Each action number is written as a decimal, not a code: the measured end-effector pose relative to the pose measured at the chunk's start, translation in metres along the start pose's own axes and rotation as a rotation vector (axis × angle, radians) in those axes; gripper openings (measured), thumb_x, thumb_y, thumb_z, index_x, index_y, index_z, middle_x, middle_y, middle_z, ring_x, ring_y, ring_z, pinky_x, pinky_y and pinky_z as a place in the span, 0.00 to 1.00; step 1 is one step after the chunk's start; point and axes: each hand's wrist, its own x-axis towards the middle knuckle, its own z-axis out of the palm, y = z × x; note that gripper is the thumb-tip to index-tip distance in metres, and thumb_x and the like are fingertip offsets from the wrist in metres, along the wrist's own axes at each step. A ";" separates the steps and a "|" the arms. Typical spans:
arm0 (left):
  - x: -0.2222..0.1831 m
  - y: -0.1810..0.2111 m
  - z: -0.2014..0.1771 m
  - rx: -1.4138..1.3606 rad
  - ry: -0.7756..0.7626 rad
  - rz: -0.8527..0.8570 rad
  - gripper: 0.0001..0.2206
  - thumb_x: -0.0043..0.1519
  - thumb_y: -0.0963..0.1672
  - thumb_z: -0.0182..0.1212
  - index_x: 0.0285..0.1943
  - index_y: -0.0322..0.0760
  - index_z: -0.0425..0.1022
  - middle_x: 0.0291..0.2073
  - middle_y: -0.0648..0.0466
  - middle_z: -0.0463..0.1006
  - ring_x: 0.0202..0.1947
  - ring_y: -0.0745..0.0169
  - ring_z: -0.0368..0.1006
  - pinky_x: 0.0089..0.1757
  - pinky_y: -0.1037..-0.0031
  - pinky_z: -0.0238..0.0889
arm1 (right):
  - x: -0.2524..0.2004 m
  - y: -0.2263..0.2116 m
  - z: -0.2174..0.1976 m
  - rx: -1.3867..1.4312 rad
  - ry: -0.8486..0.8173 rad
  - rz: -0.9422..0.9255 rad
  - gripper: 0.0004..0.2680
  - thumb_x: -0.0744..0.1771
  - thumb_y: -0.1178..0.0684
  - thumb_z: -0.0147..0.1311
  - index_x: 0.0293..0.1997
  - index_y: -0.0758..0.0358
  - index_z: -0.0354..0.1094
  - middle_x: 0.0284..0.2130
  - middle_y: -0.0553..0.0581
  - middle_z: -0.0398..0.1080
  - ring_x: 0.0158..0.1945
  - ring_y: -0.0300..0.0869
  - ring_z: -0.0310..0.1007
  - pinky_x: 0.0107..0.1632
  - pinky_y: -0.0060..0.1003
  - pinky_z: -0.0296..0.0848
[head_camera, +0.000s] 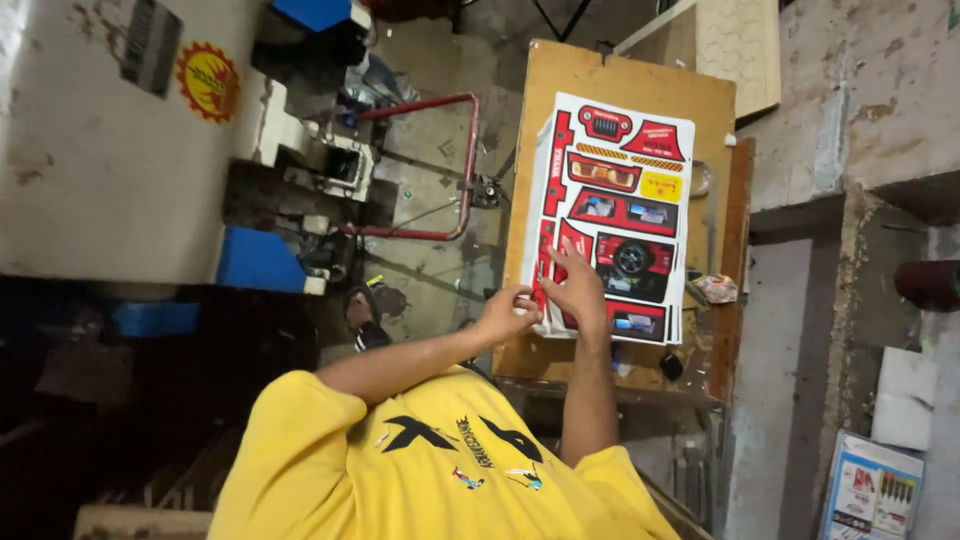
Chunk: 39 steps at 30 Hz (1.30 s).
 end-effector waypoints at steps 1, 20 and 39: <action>0.005 -0.001 0.012 -0.002 0.003 -0.009 0.22 0.53 0.42 0.68 0.57 0.34 0.71 0.40 0.51 0.82 0.30 0.64 0.79 0.34 0.66 0.74 | -0.004 0.000 -0.004 0.003 -0.009 0.002 0.26 0.58 0.49 0.66 0.65 0.53 0.68 0.70 0.68 0.55 0.71 0.56 0.58 0.68 0.45 0.61; -0.030 0.103 -0.094 -0.201 0.115 0.485 0.15 0.65 0.41 0.57 0.60 0.30 0.72 0.43 0.54 0.79 0.43 0.70 0.71 0.46 0.74 0.66 | -0.020 0.130 0.064 0.792 0.274 0.384 0.16 0.71 0.49 0.54 0.65 0.65 0.70 0.54 0.66 0.72 0.56 0.55 0.66 0.58 0.43 0.62; 0.022 -0.017 -0.550 0.277 1.142 -0.116 0.09 0.60 0.45 0.62 0.40 0.32 0.78 0.40 0.37 0.80 0.43 0.33 0.77 0.42 0.48 0.71 | 0.262 -0.262 0.232 0.222 0.154 -0.084 0.24 0.63 0.60 0.63 0.68 0.61 0.64 0.35 0.63 0.75 0.33 0.39 0.72 0.39 0.35 0.74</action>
